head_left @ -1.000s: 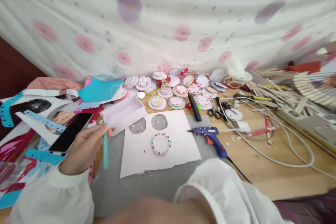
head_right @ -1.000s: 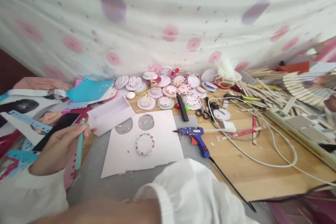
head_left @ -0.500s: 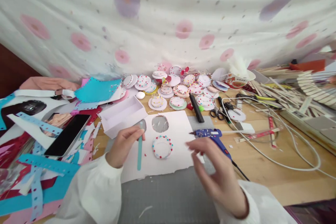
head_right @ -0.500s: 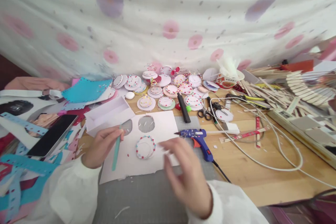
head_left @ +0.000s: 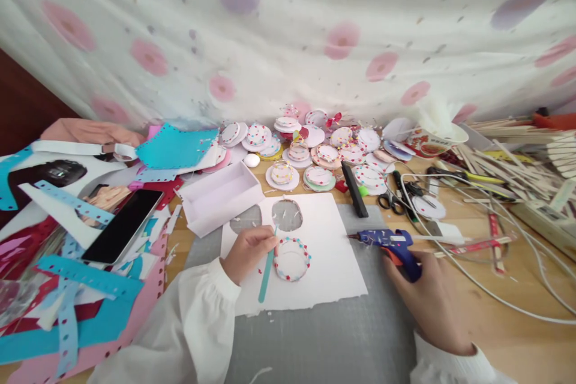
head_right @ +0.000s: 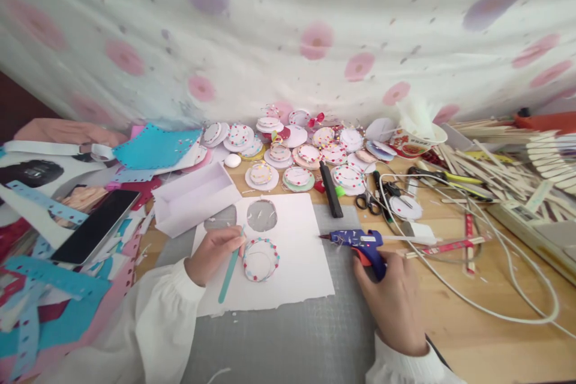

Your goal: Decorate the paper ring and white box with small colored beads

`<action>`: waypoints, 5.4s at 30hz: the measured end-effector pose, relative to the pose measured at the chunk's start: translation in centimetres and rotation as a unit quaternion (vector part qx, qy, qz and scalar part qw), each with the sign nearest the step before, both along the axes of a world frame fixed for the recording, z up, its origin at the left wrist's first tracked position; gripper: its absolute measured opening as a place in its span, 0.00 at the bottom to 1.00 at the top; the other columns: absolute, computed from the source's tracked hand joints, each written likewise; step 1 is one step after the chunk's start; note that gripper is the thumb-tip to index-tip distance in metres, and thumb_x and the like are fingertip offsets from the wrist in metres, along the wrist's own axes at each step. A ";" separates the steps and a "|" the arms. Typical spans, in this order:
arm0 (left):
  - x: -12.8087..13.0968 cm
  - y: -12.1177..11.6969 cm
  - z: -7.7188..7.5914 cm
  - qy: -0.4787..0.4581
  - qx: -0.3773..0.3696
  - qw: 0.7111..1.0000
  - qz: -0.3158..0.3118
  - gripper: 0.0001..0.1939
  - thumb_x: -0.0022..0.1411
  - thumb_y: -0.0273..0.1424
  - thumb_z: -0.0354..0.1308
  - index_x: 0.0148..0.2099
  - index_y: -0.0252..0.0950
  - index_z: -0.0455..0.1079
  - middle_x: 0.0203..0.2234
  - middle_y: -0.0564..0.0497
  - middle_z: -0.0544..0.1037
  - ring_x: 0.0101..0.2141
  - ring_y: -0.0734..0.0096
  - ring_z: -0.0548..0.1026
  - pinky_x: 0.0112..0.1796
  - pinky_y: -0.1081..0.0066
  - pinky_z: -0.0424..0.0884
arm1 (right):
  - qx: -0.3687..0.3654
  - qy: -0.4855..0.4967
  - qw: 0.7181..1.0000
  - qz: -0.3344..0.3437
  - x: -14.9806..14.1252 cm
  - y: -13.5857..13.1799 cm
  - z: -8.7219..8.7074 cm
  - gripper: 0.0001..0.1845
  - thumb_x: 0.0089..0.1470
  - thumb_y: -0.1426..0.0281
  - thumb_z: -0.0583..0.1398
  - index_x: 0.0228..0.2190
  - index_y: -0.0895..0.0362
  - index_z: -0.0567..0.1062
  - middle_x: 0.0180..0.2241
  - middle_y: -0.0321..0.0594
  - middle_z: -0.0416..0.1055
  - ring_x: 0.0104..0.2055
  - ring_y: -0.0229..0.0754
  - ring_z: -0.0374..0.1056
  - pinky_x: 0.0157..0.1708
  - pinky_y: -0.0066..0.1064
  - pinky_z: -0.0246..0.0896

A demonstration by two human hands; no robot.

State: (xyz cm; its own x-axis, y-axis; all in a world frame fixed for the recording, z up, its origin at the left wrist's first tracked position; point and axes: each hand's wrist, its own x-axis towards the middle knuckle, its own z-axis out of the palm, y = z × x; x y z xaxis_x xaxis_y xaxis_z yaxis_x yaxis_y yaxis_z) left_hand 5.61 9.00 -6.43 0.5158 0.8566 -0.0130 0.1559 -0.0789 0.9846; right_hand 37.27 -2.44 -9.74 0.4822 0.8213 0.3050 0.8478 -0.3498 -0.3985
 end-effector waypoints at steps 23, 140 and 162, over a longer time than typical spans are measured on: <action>0.3 0.1 -0.2 -0.013 -0.059 0.998 0.012 0.17 0.61 0.28 0.51 0.20 0.33 0.66 0.18 0.54 0.67 0.24 0.76 0.65 0.31 0.73 0.59 | 0.198 0.255 0.935 0.143 -10.2 6.3 0.2 0.24 0.42 0.71 0.65 0.40 0.54 0.60 0.31 0.35 0.66 0.25 0.33 0.64 0.21 0.25 0.61; 0.7 -1.2 -0.9 0.165 0.228 0.958 0.061 0.06 0.58 0.26 0.57 0.28 0.35 0.70 0.26 0.53 0.71 0.32 0.71 0.71 0.41 0.64 0.59 | 0.141 0.556 0.726 0.379 -12.7 5.9 1.0 0.10 0.61 0.74 0.50 0.30 0.52 0.52 0.25 0.30 0.53 0.25 0.34 0.51 0.25 0.28 0.45; 0.7 -1.3 -1.1 0.161 0.246 0.954 0.060 0.06 0.59 0.26 0.56 0.28 0.36 0.70 0.26 0.53 0.71 0.32 0.71 0.70 0.40 0.64 0.60 | 0.132 0.470 0.774 0.404 -12.5 5.7 0.9 0.10 0.60 0.76 0.49 0.30 0.52 0.52 0.25 0.31 0.55 0.24 0.35 0.52 0.24 0.28 0.47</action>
State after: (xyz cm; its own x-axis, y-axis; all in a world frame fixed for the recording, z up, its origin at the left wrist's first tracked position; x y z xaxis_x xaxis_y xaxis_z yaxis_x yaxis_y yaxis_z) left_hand 6.34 7.72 -7.49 0.4503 0.8529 0.2643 0.4818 -0.4813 0.7322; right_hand 24.74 3.26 -8.84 -0.0454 0.9393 0.3400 0.0399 0.3418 -0.9389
